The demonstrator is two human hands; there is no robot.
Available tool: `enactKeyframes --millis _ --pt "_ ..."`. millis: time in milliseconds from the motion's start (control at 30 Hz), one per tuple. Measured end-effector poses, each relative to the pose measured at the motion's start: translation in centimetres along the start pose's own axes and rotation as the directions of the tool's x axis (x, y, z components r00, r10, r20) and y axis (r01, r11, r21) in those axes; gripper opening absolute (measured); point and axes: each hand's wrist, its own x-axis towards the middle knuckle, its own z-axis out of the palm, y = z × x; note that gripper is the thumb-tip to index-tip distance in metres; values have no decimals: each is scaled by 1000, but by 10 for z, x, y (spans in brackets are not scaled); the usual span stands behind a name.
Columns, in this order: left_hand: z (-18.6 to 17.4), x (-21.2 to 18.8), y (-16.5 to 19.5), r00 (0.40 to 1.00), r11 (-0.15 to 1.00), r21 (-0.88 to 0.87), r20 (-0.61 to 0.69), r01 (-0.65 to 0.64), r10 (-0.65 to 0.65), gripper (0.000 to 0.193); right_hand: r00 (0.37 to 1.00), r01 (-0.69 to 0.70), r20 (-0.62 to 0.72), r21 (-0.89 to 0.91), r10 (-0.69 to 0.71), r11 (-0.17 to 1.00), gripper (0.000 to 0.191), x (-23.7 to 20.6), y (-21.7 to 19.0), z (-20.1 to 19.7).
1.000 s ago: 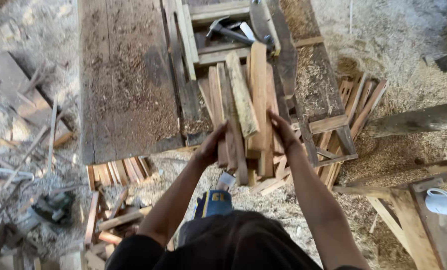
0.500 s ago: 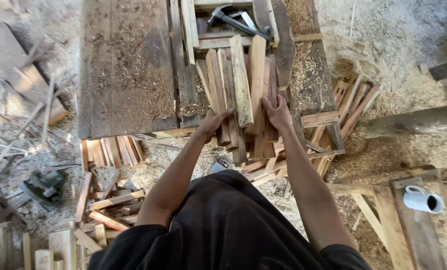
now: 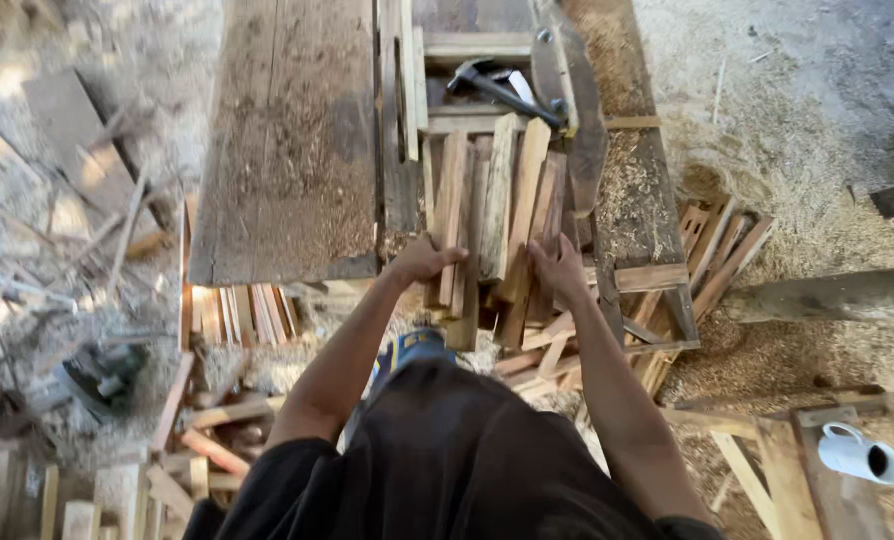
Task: The person repeatedly shapes small wooden planks using a manual wooden hand plane on a workbench. They pick up each plank, run the plane along its length, and place the finished pieces into a growing stack on the bench.
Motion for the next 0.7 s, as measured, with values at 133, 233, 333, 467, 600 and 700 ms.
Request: enactKeyframes --millis 133,233,333,467,600,700 --pt "-3 14 -10 999 995 -91 11 41 -40 108 988 -138 45 -183 149 973 105 21 -13 -4" --pt "-2 18 -10 992 973 -222 -96 65 -88 120 996 -77 36 -179 84 981 106 29 -18 -3" --pt "-1 22 1 986 963 -261 -134 64 -102 133 987 -160 -1 5 160 987 99 28 -20 2" --pt "-1 27 15 988 982 -142 -76 123 -135 128 995 -102 -18 -9 102 995 87 26 -22 14" --pt "0 31 15 985 993 31 -129 116 -111 126 990 -14 -138 -116 -2 993 91 36 -29 25" --pt "4 31 15 983 996 -8 -163 88 -89 125 967 81 -226 -171 -119 982 90 40 -34 27"
